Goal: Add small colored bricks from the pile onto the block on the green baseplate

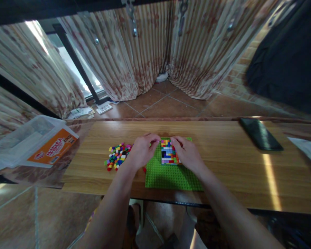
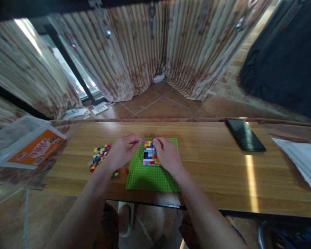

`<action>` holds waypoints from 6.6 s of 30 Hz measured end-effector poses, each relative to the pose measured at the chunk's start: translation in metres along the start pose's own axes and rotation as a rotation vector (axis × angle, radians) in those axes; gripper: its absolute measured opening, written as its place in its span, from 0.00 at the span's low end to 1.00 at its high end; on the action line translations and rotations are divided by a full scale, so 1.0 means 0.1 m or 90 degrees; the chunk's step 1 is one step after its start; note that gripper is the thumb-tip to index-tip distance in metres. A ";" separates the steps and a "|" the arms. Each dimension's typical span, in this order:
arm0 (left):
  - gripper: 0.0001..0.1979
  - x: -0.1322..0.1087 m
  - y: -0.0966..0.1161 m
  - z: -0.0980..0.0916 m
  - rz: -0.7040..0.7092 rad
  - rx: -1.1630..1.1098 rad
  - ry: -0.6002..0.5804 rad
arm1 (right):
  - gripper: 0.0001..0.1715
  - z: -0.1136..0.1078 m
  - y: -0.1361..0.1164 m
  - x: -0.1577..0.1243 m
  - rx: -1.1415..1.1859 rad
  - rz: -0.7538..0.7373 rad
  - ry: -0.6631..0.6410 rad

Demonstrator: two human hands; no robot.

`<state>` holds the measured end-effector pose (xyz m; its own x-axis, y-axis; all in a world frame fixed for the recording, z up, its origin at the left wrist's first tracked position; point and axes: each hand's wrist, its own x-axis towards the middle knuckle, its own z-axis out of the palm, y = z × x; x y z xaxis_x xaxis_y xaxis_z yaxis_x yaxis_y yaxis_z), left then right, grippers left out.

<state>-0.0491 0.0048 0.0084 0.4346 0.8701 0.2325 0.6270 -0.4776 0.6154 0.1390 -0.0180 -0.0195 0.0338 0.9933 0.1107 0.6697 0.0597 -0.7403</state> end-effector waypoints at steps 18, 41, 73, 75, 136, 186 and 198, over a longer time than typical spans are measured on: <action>0.09 0.07 0.08 0.18 -0.016 0.097 0.000 | 0.19 -0.01 0.00 0.00 0.011 -0.011 -0.004; 0.08 0.05 0.11 0.23 -0.122 -0.024 0.079 | 0.20 -0.01 -0.01 0.00 -0.008 -0.012 -0.002; 0.13 0.09 0.05 0.39 -0.131 -0.104 0.085 | 0.21 -0.02 -0.02 -0.01 -0.007 -0.009 -0.011; 0.16 0.09 0.03 0.32 -0.129 -0.105 0.081 | 0.20 -0.03 -0.02 -0.01 -0.014 -0.007 -0.012; 0.09 0.00 0.06 0.18 -0.133 -0.047 0.040 | 0.20 -0.04 -0.05 -0.03 -0.034 0.007 -0.021; 0.12 0.27 -0.06 0.28 -0.340 -0.477 -0.046 | 0.19 0.02 0.07 0.01 -0.028 -0.056 -0.013; 0.04 0.12 -0.51 -0.11 -0.261 -0.286 0.127 | 0.18 0.00 0.04 -0.01 -0.017 -0.045 -0.023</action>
<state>-0.0828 0.0409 -0.0122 0.0609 0.9979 0.0199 0.3659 -0.0409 0.9297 0.1418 -0.0185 -0.0222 -0.0409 0.9896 0.1379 0.6889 0.1279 -0.7135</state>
